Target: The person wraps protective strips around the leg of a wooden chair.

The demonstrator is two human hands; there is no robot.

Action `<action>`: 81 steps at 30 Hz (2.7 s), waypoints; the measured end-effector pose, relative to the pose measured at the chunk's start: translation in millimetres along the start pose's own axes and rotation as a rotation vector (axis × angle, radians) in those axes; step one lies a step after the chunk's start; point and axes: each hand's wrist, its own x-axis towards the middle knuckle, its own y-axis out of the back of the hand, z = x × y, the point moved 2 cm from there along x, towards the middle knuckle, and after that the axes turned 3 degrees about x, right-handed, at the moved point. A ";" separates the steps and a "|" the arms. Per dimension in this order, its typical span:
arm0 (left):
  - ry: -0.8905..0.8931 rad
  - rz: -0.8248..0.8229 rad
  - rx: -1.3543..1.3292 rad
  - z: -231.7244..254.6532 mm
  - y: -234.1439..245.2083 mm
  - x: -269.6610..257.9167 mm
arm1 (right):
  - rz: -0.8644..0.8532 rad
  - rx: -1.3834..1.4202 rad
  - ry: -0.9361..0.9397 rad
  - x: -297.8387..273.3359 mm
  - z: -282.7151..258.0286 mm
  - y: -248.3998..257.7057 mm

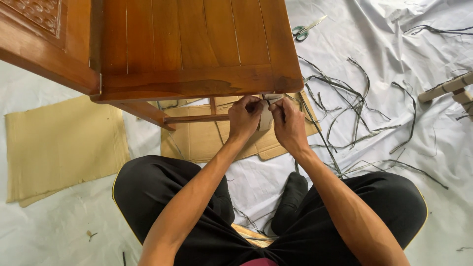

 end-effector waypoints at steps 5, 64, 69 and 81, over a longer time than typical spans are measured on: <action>0.113 -0.090 -0.067 -2.3 -4.6 0.6 | -0.001 0.060 -0.076 -2.6 -3.1 -3.9; 0.481 -0.138 -0.449 3.1 4.9 -7.7 | 0.085 0.632 -0.423 -6.1 30.6 -41.0; 0.392 -0.145 -0.364 6.9 3.0 -8.0 | 0.112 0.658 -0.477 -2.8 32.0 -38.8; -0.145 0.041 -0.041 26.8 9.7 -15.5 | 0.089 0.676 -0.460 -3.3 38.0 -39.3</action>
